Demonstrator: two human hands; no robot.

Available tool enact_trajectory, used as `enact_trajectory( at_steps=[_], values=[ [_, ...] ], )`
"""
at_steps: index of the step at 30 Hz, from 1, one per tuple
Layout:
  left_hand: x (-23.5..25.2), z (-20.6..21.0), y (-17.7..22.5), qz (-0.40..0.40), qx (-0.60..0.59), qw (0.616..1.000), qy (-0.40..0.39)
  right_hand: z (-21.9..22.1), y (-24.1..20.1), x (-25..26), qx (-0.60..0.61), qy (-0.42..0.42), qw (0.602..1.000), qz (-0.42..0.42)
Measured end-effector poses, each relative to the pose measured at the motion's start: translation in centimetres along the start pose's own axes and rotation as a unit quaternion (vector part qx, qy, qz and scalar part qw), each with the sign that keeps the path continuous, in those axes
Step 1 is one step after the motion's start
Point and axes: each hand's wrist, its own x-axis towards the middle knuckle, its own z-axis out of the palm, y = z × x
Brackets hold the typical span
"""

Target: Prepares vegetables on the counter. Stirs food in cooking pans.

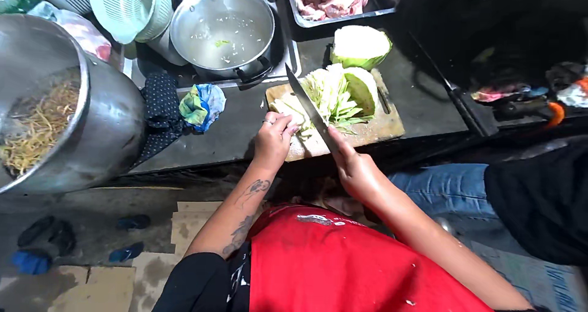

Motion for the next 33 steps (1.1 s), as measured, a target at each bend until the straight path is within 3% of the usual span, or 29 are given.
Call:
enact_trajectory(
  at_steps=[11, 15, 18, 33],
  values=[
    [0.1, -0.2, -1.1, 0.027, -0.014, 1.0, 0.003, 3.3, -0.5, 3.2, -0.053, -0.112, 0.988, 0.096],
    [0.0, -0.2, -0.9, 0.039, -0.004, 0.999, 0.004, 0.6, -0.8, 2.0, -0.04, -0.034, 0.998, 0.026],
    [-0.2, 0.3, -0.7, 0.032, -0.005, 0.999, 0.022, 0.0, -2.0, 0.3, -0.02, -0.002, 1.0, 0.019],
    [-0.1, 0.8, -1.1, 0.041, -0.01, 0.998, 0.038, 4.3, -1.2, 1.9, 0.005, -0.045, 0.998, 0.036]
  ],
)
